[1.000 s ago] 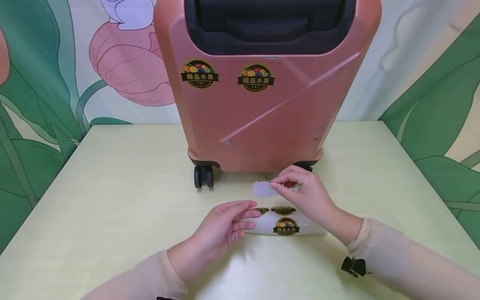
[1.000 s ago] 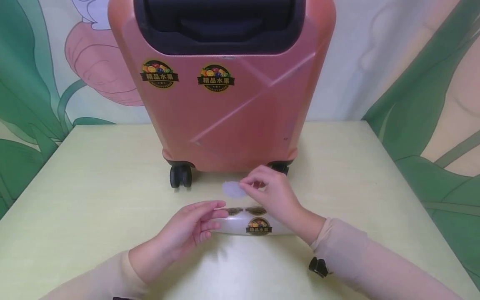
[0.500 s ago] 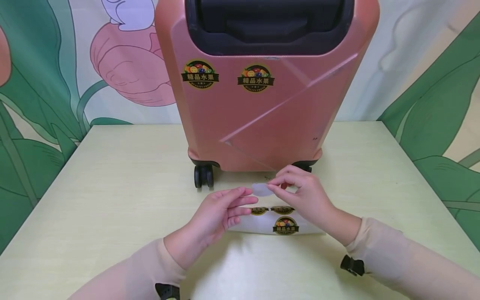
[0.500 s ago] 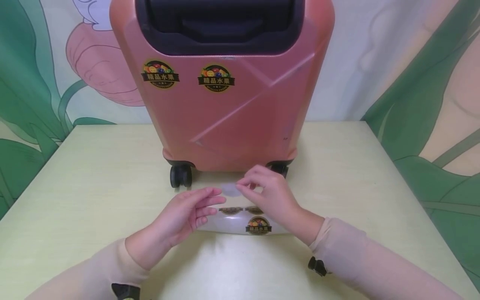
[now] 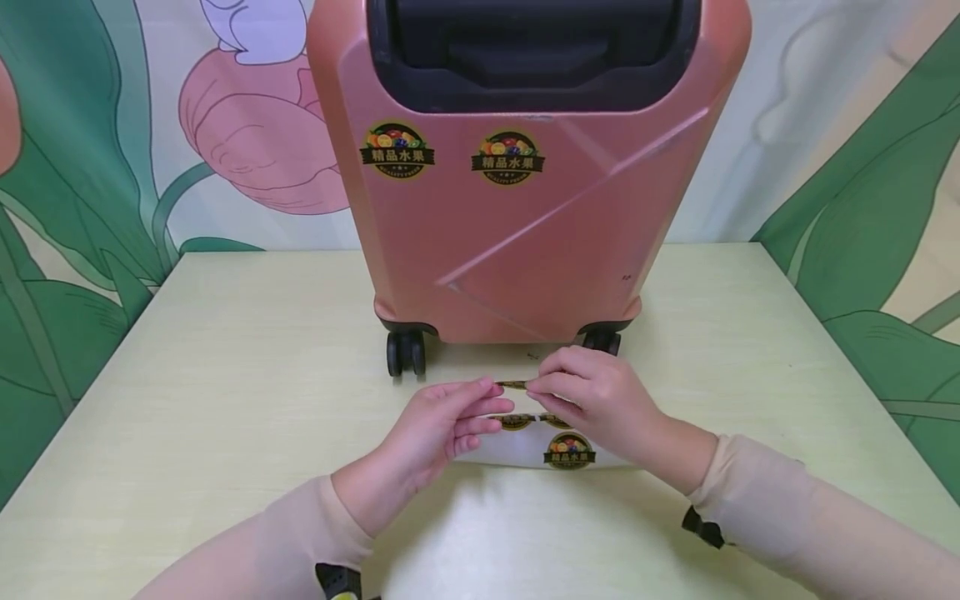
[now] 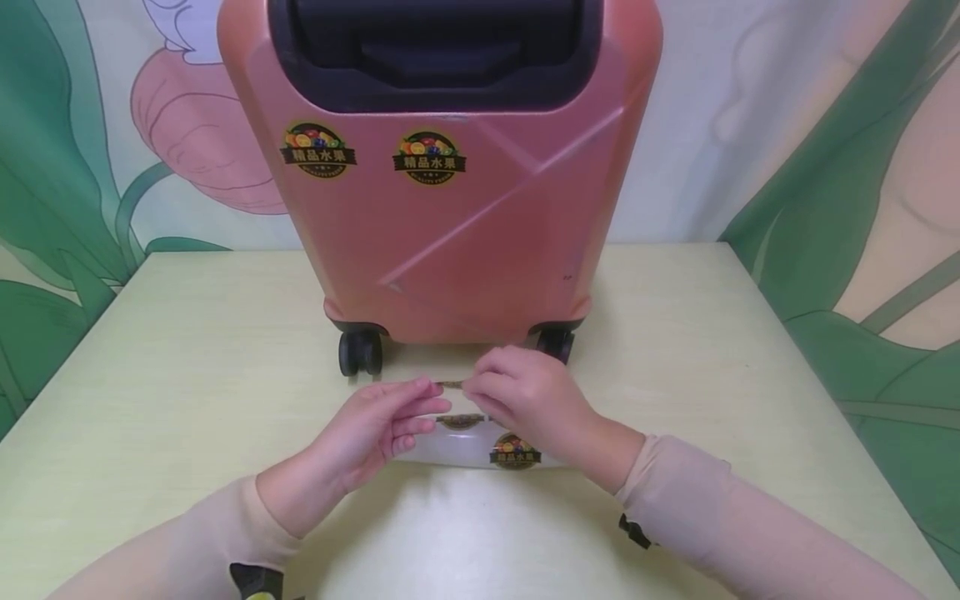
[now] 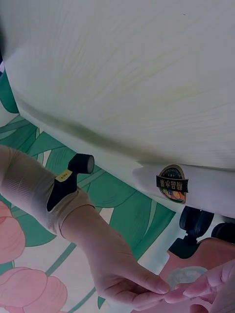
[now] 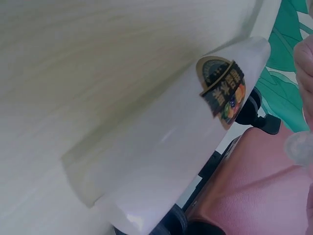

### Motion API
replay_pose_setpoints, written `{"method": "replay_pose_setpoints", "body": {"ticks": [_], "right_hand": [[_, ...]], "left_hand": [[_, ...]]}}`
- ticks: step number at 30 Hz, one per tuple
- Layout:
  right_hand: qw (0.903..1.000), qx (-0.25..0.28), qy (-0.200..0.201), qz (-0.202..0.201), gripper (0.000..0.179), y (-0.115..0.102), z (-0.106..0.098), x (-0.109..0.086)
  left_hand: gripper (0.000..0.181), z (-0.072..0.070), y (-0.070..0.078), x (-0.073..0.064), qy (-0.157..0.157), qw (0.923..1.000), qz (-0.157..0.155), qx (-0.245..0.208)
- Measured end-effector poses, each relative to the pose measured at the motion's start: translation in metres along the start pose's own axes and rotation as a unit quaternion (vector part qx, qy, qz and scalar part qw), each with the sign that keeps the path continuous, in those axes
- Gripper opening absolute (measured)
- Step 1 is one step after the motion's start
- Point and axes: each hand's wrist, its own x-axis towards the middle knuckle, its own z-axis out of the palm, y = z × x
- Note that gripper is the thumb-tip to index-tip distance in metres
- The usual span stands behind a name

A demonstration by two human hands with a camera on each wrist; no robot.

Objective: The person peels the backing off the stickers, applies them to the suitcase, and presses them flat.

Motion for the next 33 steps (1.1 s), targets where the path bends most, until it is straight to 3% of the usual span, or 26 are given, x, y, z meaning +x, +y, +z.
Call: {"method": "replay_pose_setpoints", "body": {"ticks": [11, 16, 20, 24, 27, 29, 31, 33], "right_hand": [[0.9901, -0.063, 0.004, -0.126, 0.024, -0.002, 0.001, 0.003], [0.9874, -0.069, 0.002, -0.142, 0.024, -0.001, 0.002, 0.002], [0.9907, -0.062, -0.013, -0.121, 0.020, 0.001, 0.001, 0.001], [0.9978, -0.042, -0.028, -0.042, 0.015, 0.003, -0.004, -0.002], [0.9959, 0.005, -0.035, 0.083, 0.011, 0.003, -0.008, -0.003], [0.9802, 0.054, -0.047, 0.184, 0.016, 0.003, -0.009, -0.001], [0.9559, 0.100, -0.063, 0.269, 0.020, 0.002, -0.010, 0.000], [0.9315, 0.135, -0.077, 0.329, 0.017, 0.001, -0.010, 0.001]], "left_hand": [[0.021, 0.003, -0.002, 0.004, 0.029, 0.9995, -0.002, 0.010], [0.022, 0.003, -0.004, 0.006, 0.038, 0.9979, 0.021, 0.047], [0.021, 0.002, -0.004, 0.007, 0.051, 0.9906, 0.060, 0.112], [0.018, -0.002, -0.002, 0.008, 0.067, 0.9767, 0.106, 0.174], [0.017, -0.004, 0.001, 0.007, 0.071, 0.9695, 0.127, 0.198], [0.017, -0.005, 0.002, 0.007, 0.073, 0.9665, 0.135, 0.206], [0.017, -0.005, 0.004, 0.006, 0.074, 0.9642, 0.144, 0.210], [0.017, -0.005, 0.005, 0.006, 0.075, 0.9616, 0.154, 0.215]]}}
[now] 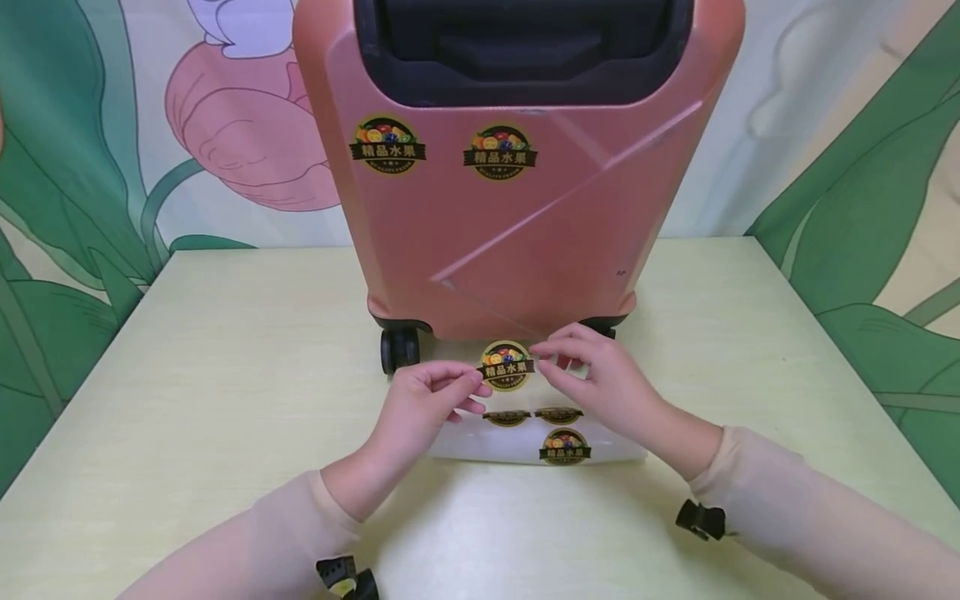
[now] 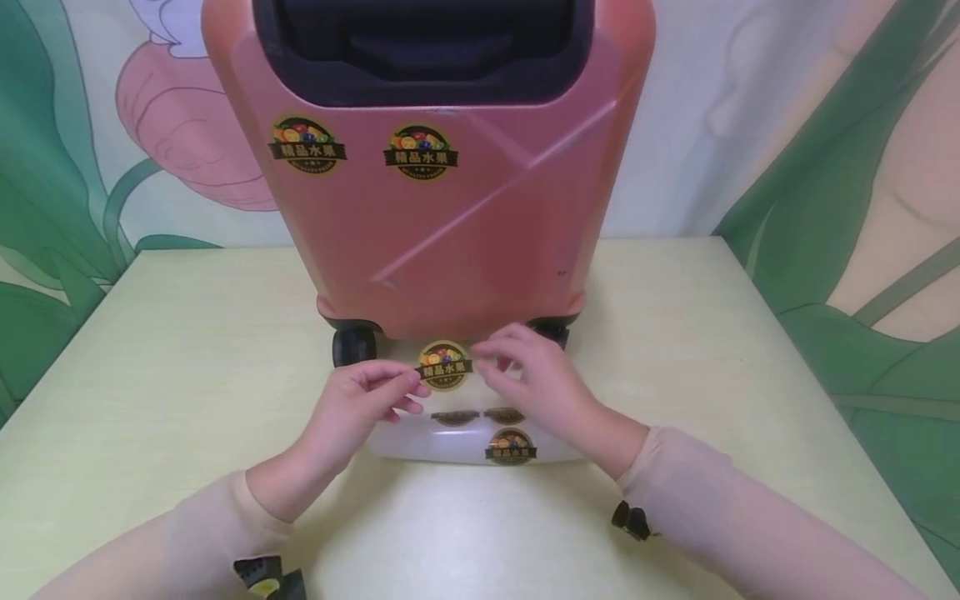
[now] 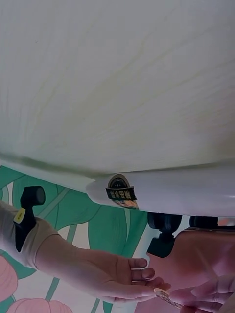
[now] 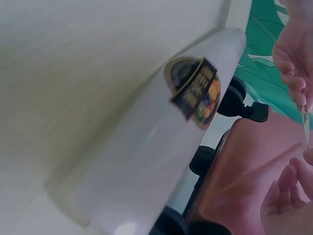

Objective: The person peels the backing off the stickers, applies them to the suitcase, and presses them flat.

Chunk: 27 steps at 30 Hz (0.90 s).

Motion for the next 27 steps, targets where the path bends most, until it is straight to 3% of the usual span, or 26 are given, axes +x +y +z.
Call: {"method": "replay_pose_setpoints", "body": {"ticks": [4, 11, 20, 27], "right_hand": [[0.9981, 0.044, -0.009, 0.042, 0.013, -0.003, 0.001, 0.001], [0.9965, 0.067, 0.000, 0.049, 0.008, -0.005, 0.003, 0.004], [0.9974, 0.064, 0.014, 0.031, 0.007, -0.011, 0.008, 0.009], [0.9983, 0.047, 0.032, -0.014, 0.005, -0.010, 0.009, 0.018]], "left_hand": [[0.016, -0.003, 0.002, 0.001, 0.004, 0.9998, 0.016, 0.011], [0.017, -0.009, 0.000, 0.005, 0.005, 0.9994, 0.026, 0.023], [0.015, -0.016, -0.003, 0.013, 0.004, 0.9958, 0.069, 0.059], [0.017, -0.022, 0.002, 0.015, 0.013, 0.9928, 0.088, 0.080]]}}
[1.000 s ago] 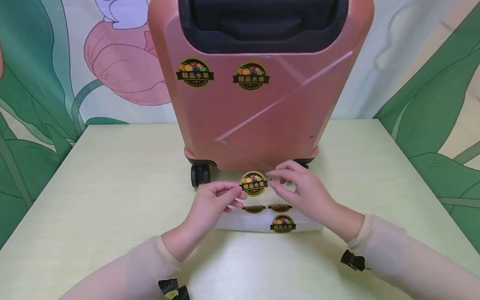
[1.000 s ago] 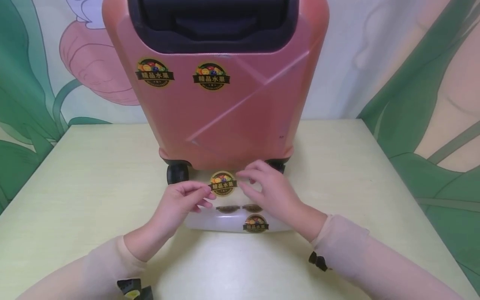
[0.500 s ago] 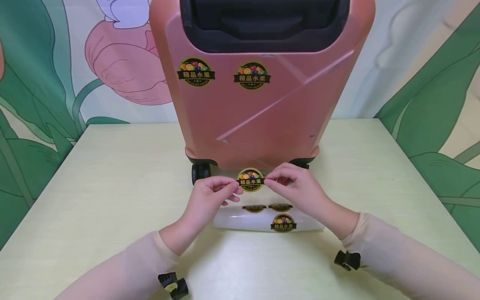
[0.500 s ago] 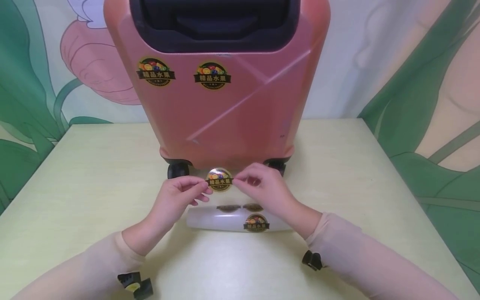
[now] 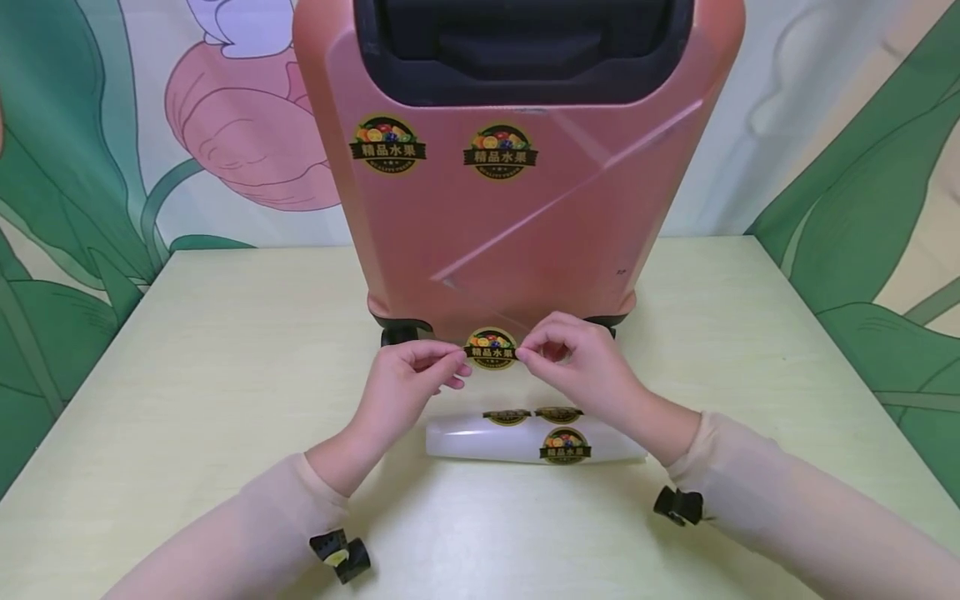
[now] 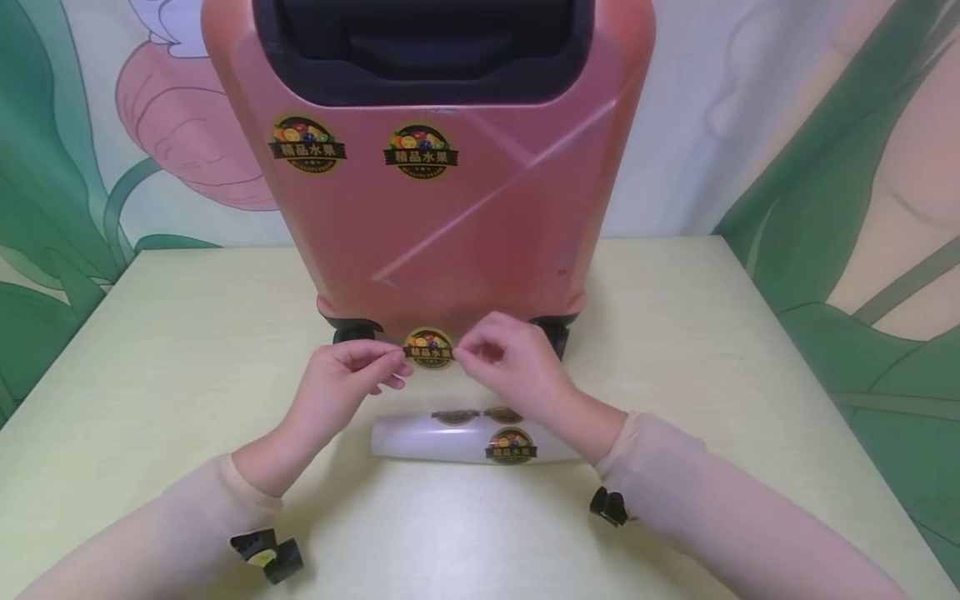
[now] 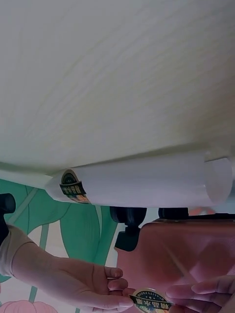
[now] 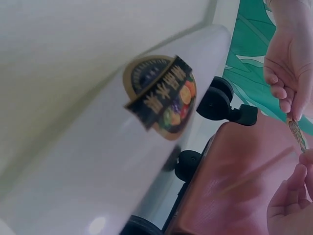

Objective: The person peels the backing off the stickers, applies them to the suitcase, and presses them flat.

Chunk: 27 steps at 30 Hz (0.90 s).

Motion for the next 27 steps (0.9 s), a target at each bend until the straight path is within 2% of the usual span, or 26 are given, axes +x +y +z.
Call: {"method": "replay_pose_setpoints", "body": {"ticks": [4, 10, 13, 16, 18, 19, 20, 21, 22, 24, 26, 27], "right_hand": [[0.9997, 0.001, 0.009, -0.022, 0.003, 0.000, -0.002, 0.005], [0.9977, 0.012, 0.028, -0.061, 0.001, -0.009, -0.010, 0.020], [0.9970, 0.011, 0.030, -0.071, 0.004, -0.017, -0.012, 0.032], [0.9971, 0.009, 0.032, -0.069, 0.003, -0.024, -0.013, 0.044], [0.9975, 0.006, 0.033, -0.063, 0.003, -0.028, -0.013, 0.051], [0.9976, 0.003, 0.035, -0.060, 0.003, -0.029, -0.013, 0.054], [0.9977, 0.002, 0.035, -0.059, 0.003, -0.030, -0.013, 0.057], [0.9977, 0.001, 0.036, -0.058, 0.004, -0.032, -0.013, 0.059], [0.9976, -0.002, 0.037, -0.058, 0.004, -0.032, -0.012, 0.062], [0.9974, -0.003, 0.038, -0.060, 0.005, -0.034, -0.012, 0.066], [0.9972, -0.003, 0.041, -0.062, 0.005, -0.036, -0.013, 0.069], [0.9972, -0.004, 0.042, -0.062, 0.006, -0.036, -0.013, 0.070]], "left_hand": [[0.019, -0.005, 0.001, 0.002, 0.002, 1.0000, 0.008, 0.004], [0.021, -0.021, -0.002, 0.006, 0.042, 0.9991, 0.007, -0.007], [0.021, -0.026, -0.002, 0.006, 0.052, 0.9984, 0.020, -0.010], [0.020, -0.028, 0.000, 0.005, 0.056, 0.9968, 0.056, -0.004], [0.017, -0.029, 0.002, 0.004, 0.064, 0.9924, 0.102, 0.028], [0.016, -0.029, 0.003, 0.004, 0.070, 0.9875, 0.130, 0.055], [0.015, -0.030, 0.004, 0.004, 0.080, 0.9791, 0.162, 0.095], [0.014, -0.031, 0.004, 0.004, 0.091, 0.9660, 0.197, 0.140], [0.013, -0.032, 0.005, 0.004, 0.105, 0.9482, 0.234, 0.187], [0.014, -0.035, 0.005, 0.005, 0.131, 0.9050, 0.303, 0.268], [0.016, -0.038, 0.006, 0.007, 0.151, 0.8595, 0.365, 0.324], [0.018, -0.039, 0.006, 0.008, 0.156, 0.8397, 0.391, 0.343]]}}
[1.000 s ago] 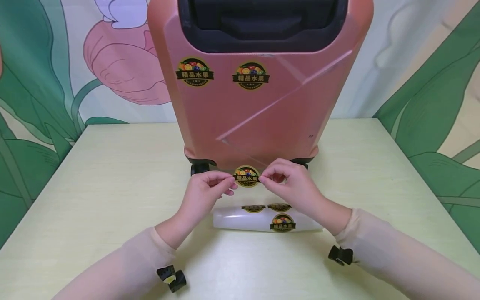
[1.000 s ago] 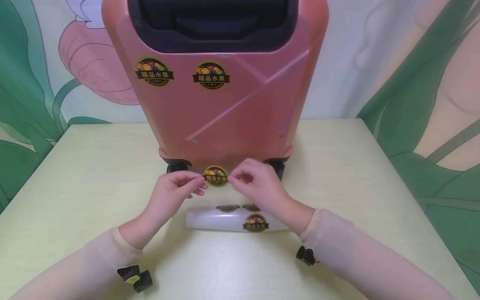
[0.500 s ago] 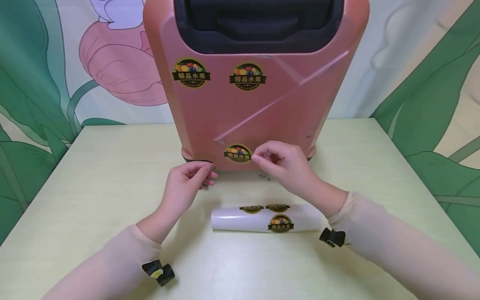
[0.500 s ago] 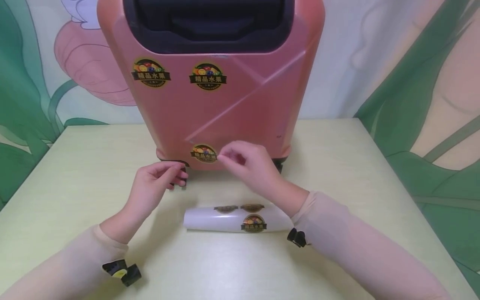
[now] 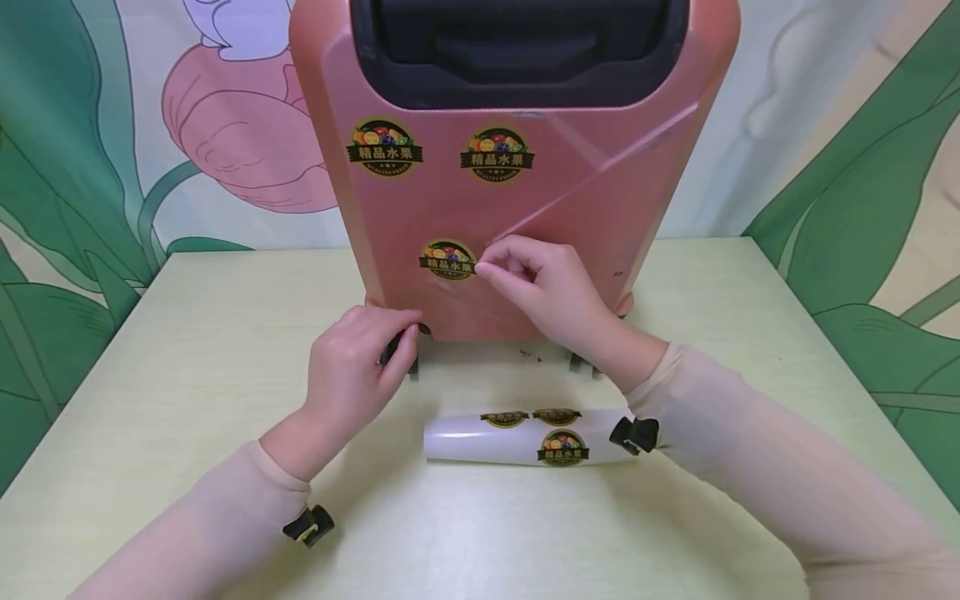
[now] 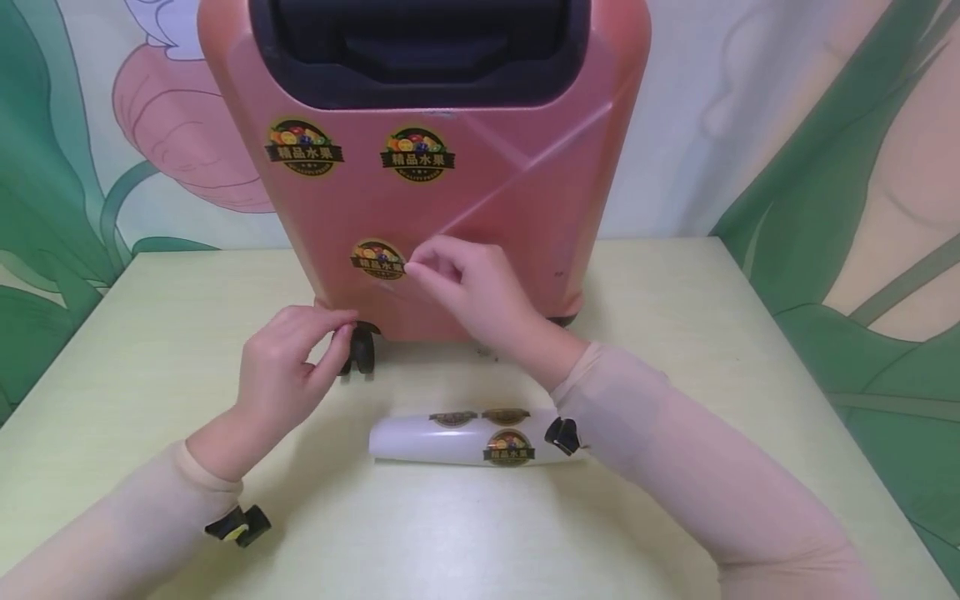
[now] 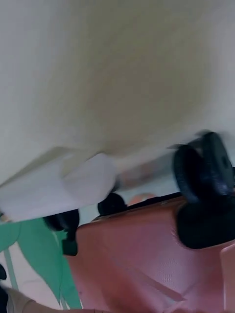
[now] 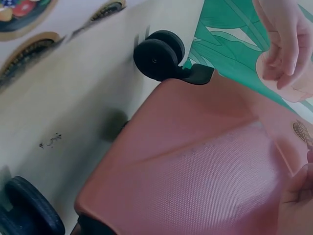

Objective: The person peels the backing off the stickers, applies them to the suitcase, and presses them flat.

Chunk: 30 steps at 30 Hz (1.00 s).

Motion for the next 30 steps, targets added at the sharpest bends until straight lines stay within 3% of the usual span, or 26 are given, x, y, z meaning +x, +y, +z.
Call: {"method": "replay_pose_setpoints", "body": {"ticks": [5, 9, 20, 30], "right_hand": [[1.0000, -0.006, 0.006, 0.000, 0.007, -0.001, 0.000, 0.007], [0.9999, -0.010, 0.006, -0.004, 0.007, -0.001, 0.000, 0.011], [0.9999, -0.015, 0.007, -0.002, 0.009, -0.001, 0.002, 0.015], [0.9993, -0.029, 0.023, -0.005, 0.008, -0.002, 0.006, 0.017]], "left_hand": [[0.025, 0.001, -0.008, 0.005, 0.019, 0.9933, 0.100, 0.055], [0.037, 0.003, -0.015, 0.006, 0.013, 0.9870, 0.133, 0.089], [0.067, 0.006, -0.023, 0.009, -0.021, 0.9701, 0.161, 0.180], [0.073, 0.010, -0.026, 0.011, -0.044, 0.9643, 0.152, 0.212]]}}
